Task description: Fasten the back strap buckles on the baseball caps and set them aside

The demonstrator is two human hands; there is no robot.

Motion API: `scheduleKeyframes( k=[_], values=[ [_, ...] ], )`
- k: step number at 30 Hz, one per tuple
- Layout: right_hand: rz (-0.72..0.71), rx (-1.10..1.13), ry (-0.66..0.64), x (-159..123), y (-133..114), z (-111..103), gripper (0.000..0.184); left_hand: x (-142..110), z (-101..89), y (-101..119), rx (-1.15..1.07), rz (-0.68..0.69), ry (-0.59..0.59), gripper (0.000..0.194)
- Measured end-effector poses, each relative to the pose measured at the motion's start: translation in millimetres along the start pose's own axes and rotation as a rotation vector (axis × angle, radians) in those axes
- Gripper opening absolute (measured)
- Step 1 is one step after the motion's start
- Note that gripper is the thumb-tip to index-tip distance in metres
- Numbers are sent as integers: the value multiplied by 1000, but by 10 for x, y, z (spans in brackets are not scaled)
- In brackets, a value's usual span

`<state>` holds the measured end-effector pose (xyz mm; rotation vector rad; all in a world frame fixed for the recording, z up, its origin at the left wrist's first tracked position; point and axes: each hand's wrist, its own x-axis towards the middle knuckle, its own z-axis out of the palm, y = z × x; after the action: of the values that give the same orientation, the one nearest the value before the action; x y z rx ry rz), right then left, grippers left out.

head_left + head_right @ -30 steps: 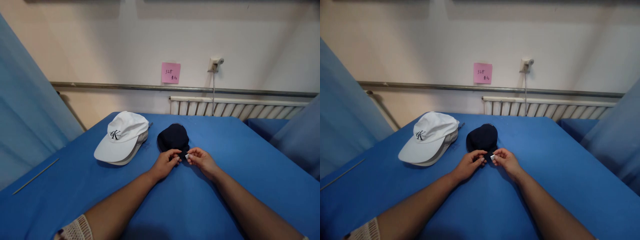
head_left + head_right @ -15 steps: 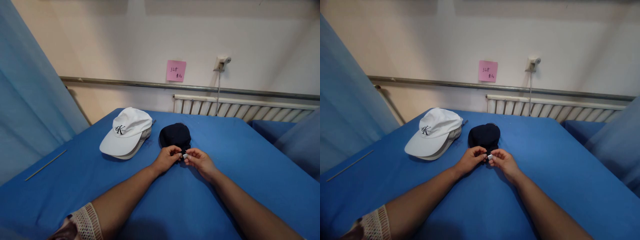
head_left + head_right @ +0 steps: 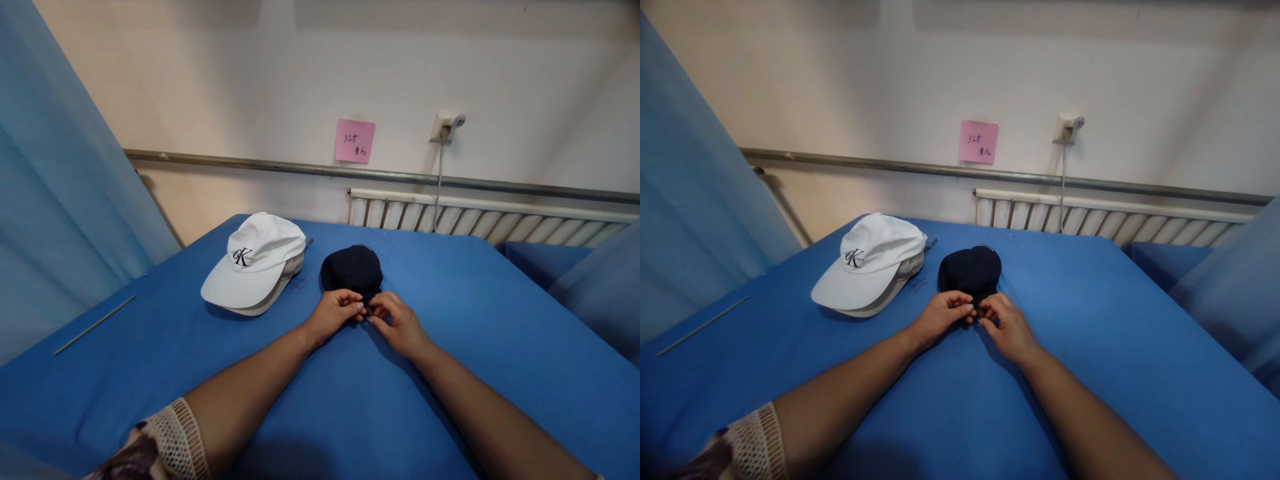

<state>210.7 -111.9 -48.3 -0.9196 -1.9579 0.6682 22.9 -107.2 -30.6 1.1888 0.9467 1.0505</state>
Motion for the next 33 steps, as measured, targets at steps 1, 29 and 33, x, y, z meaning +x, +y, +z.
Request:
scheduleKeyframes(
  k=[1, 29, 33],
  values=[
    [-15, -14, -1, 2, -5, -3, 22, 3, -3, -6, -3, -1, -2, 37],
    [37, -185, -175, -28, -62, -63, 14, -2, 3, -47, 17, -5, -45, 37],
    [-31, -316, -159, -29, -71, -83, 10, 0, 4, -52, 4, -3, -39, 37]
  ],
)
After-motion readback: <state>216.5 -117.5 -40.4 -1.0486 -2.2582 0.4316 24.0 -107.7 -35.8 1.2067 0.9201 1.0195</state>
